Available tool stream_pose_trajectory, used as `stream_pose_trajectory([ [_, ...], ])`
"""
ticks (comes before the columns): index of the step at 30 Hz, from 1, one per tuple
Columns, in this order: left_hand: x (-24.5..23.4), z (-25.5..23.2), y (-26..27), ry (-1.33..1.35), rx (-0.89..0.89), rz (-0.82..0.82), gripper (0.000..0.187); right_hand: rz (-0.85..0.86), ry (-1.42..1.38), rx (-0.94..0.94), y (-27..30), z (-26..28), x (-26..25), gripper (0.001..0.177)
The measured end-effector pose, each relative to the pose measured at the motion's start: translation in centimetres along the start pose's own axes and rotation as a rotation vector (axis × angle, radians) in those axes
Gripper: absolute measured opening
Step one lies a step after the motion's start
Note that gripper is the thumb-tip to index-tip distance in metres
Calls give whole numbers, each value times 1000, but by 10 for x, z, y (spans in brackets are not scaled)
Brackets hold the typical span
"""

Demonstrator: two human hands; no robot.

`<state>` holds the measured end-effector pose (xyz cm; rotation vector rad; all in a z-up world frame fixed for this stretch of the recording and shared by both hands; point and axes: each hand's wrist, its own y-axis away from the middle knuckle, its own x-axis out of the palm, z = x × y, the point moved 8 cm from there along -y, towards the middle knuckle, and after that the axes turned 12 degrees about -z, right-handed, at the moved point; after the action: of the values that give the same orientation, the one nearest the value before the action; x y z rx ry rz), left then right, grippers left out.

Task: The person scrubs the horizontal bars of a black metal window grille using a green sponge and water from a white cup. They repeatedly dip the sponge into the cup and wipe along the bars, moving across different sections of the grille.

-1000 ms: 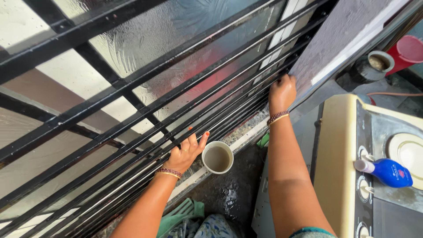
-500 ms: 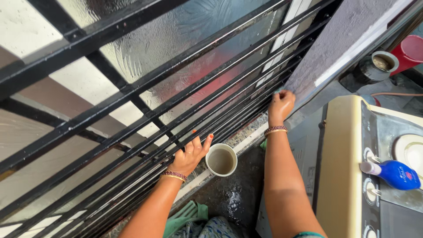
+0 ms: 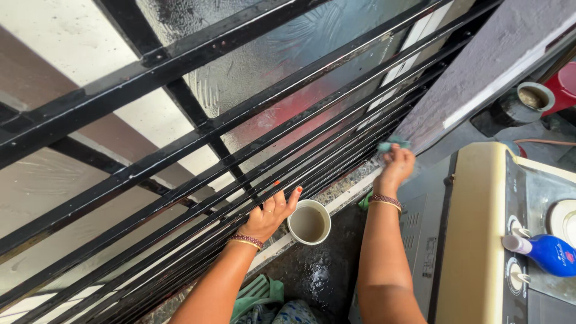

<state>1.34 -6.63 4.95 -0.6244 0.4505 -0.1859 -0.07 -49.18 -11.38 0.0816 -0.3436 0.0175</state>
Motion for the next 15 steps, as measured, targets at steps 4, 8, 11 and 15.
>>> stream_pose_trajectory([
  [4,-1,3,-3,-11,-4,-13,58,113,131,-401,32,62,25,19],
  [8,-3,2,-2,26,-20,-8,58,134,650,-955,102,119,61,22],
  [11,0,1,0,-19,-14,-19,58,350,658,-931,165,136,60,21],
  [15,2,-3,3,1,-36,-7,58,721,635,-873,279,143,45,15],
])
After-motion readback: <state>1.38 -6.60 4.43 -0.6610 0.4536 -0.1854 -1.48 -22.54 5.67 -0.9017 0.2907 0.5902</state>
